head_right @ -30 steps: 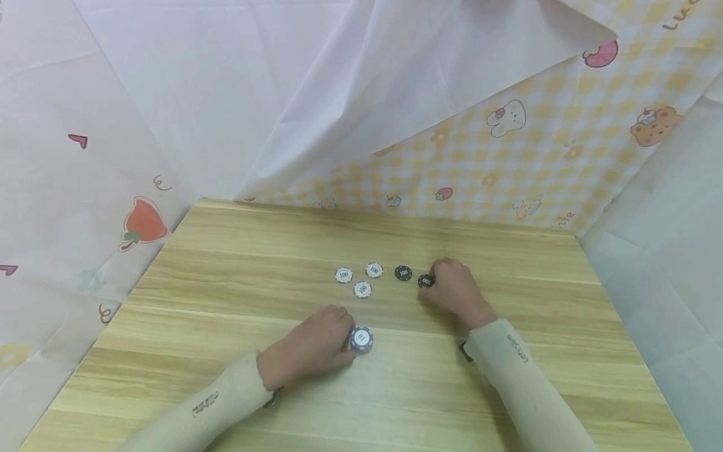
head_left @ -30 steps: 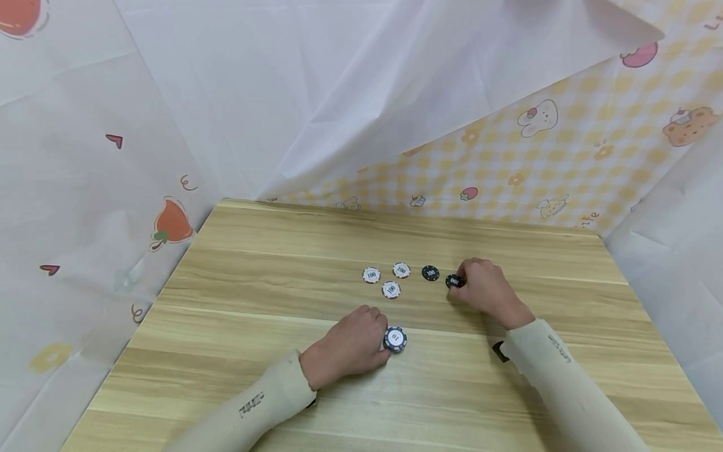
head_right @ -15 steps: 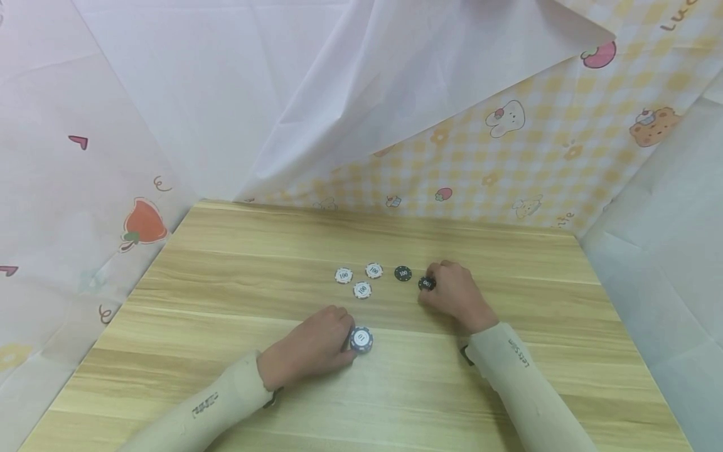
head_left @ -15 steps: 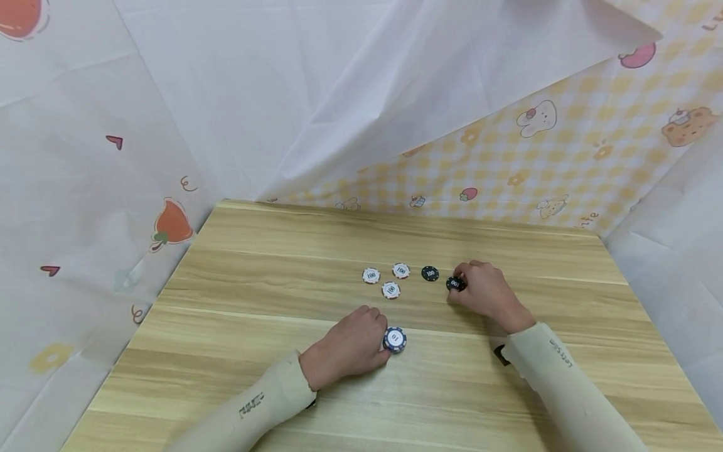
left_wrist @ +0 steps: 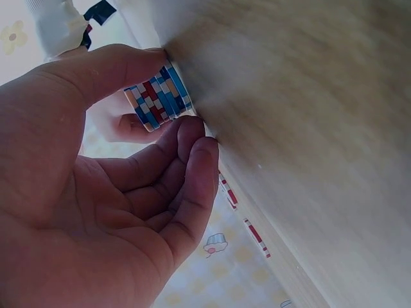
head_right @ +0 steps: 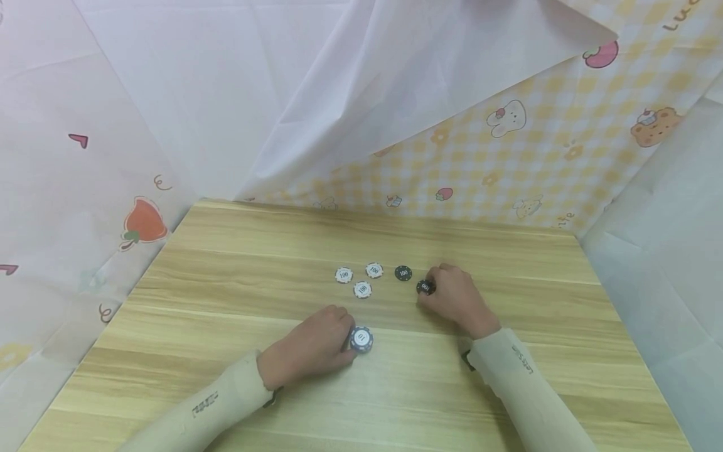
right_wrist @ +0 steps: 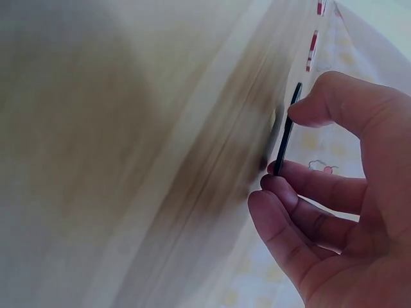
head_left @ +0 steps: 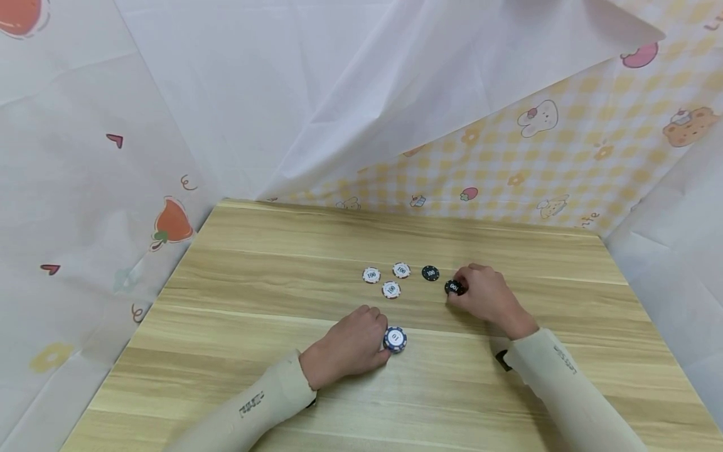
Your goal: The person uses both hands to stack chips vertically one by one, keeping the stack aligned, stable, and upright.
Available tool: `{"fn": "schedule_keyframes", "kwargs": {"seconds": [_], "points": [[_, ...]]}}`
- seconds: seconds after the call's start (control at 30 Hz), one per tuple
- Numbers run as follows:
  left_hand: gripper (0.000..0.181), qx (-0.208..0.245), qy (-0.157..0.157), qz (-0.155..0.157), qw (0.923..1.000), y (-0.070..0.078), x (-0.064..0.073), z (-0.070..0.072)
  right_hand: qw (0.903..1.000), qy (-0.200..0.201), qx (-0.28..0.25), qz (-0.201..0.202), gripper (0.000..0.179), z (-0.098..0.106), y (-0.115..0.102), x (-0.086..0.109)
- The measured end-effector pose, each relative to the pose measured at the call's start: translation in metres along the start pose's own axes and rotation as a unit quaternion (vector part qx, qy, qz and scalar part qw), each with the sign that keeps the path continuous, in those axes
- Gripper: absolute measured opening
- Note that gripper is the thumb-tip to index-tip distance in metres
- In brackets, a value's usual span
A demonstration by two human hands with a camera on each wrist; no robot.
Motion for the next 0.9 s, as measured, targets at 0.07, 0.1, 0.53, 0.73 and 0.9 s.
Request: {"fn": "schedule_keyframes", "kwargs": {"seconds": [0.07,0.1,0.53,0.73,0.9], "points": [[0.037,0.002,0.001,0.001,1.0,0.0,0.0,0.0,1.0,0.002,-0.001,0.006,0.033,-0.001,-0.003,0.001],[0.037,0.001,0.002,0.0,1.0,0.0,0.0,0.0,0.9999,0.005,0.001,0.011,0.033,-0.001,-0.004,0.002],[0.035,-0.016,0.009,-0.014,0.9997,0.0,-0.001,-0.001,0.9992,0.008,0.015,0.035,0.03,-0.004,-0.017,0.007],[0.035,-0.015,0.011,-0.016,0.9997,0.0,-0.001,-0.002,0.9993,0.003,0.006,0.036,0.028,-0.005,-0.021,0.008],[0.034,-0.017,0.008,-0.016,0.9997,0.0,-0.001,-0.003,0.999,0.009,0.006,0.043,0.027,-0.005,-0.025,0.01]]}}
Point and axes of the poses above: each hand's wrist, its own x-axis away from the middle knuckle, its own z-axis out of the back of the hand, y = z × x, the point moved 6 cm from there along -x, towards the middle knuckle, and after that the axes turned 5 degrees about -y, right-handed, at the moved point
